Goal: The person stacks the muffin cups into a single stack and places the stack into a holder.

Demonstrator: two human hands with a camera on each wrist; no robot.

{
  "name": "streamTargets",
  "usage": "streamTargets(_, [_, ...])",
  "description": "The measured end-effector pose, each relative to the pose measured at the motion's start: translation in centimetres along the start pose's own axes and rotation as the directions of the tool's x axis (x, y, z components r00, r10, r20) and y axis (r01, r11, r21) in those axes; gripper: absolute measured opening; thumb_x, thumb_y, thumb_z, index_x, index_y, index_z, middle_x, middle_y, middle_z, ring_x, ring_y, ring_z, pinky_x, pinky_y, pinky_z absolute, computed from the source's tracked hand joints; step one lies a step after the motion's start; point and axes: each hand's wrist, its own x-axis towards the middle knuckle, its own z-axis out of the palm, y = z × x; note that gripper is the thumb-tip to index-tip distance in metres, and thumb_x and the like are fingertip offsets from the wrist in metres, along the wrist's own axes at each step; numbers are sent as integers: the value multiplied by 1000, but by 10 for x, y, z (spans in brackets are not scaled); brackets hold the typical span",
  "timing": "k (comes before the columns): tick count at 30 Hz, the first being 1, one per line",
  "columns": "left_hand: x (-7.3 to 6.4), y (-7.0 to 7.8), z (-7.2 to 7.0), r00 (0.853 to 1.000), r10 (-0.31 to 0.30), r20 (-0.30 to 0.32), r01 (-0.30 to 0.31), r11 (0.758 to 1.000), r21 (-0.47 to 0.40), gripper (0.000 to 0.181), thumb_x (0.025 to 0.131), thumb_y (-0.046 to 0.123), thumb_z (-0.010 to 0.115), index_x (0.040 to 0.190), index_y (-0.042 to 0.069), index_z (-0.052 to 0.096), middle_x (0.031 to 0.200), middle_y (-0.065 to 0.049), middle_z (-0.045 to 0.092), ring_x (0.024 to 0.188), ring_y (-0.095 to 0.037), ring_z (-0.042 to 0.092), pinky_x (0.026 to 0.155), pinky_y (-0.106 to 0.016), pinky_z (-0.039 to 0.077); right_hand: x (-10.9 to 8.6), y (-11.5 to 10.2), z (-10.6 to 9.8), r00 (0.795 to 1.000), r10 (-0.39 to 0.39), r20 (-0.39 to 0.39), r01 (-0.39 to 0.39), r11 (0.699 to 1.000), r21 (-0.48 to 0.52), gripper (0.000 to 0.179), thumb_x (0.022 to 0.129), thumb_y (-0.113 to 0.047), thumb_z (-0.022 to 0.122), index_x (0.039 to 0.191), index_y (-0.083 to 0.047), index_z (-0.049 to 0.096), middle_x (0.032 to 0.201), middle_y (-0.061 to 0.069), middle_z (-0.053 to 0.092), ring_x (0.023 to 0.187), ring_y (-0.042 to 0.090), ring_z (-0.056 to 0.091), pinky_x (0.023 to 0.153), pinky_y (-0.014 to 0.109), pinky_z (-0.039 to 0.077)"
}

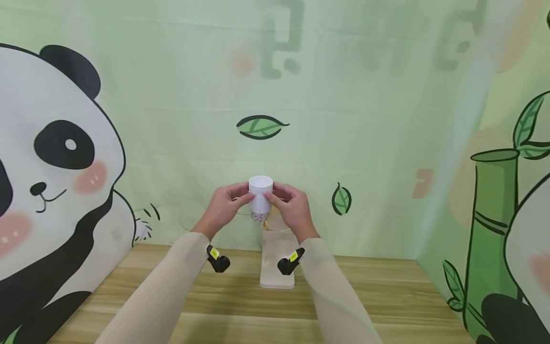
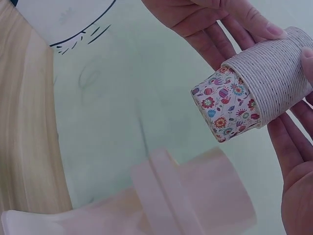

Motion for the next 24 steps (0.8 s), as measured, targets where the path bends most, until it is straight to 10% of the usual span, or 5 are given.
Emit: streamTargets(24, [21,14,25,999,30,-14,-31,999,-16,45,99,17,79,142,8,69,137,-13,72,124,-33,69,105,-49,58,6,3,-31,1000,-24,-14,24,1000,2,47,99,-20,79,143,-5,67,142,16,69,128,34,67,110,48,54])
